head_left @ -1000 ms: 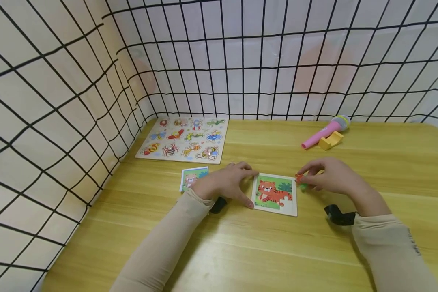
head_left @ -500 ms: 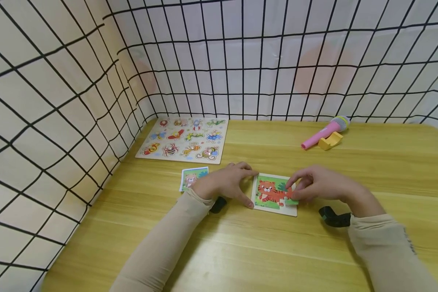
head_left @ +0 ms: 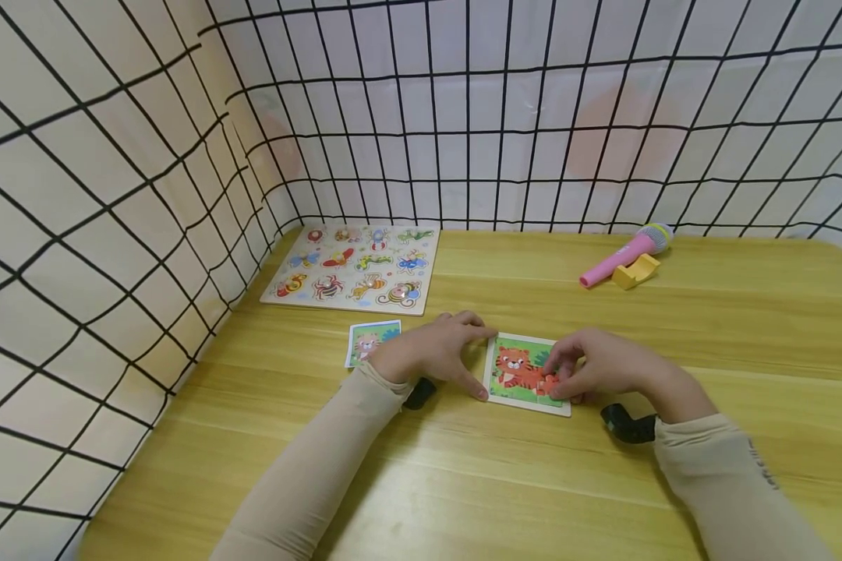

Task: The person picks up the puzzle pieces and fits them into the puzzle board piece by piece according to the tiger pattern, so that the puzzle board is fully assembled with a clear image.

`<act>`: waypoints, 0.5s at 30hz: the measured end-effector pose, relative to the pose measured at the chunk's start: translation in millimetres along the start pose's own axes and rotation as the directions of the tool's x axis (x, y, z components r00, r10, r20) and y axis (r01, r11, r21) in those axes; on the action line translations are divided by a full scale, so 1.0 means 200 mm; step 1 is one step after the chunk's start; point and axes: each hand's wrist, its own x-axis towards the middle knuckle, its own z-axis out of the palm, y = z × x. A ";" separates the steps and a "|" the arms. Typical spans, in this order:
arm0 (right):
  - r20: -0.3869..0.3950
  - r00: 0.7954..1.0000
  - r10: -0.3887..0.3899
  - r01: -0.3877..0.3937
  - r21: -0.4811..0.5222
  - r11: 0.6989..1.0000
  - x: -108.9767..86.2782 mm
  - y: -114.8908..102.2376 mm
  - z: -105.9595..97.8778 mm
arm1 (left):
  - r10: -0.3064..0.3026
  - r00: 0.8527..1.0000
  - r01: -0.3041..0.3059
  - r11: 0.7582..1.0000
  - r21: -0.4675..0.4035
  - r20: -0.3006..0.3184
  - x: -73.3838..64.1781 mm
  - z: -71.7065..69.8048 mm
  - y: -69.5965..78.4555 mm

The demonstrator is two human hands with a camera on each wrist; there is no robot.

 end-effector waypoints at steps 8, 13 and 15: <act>-0.045 0.999 -0.004 0.000 -0.080 0.997 0.01 -0.02 0.00 | 0.002 1.000 -0.002 1.000 -0.003 -0.005 -0.01 -0.01 0.00; -0.061 0.998 0.016 -0.022 -0.102 0.995 0.01 -0.04 0.01 | 0.006 1.000 -0.006 1.000 -0.001 -0.004 -0.01 -0.01 0.01; -0.070 0.997 0.018 -0.027 -0.124 0.992 0.00 -0.05 0.02 | 0.005 1.000 -0.005 1.000 0.002 -0.008 -0.01 0.00 0.01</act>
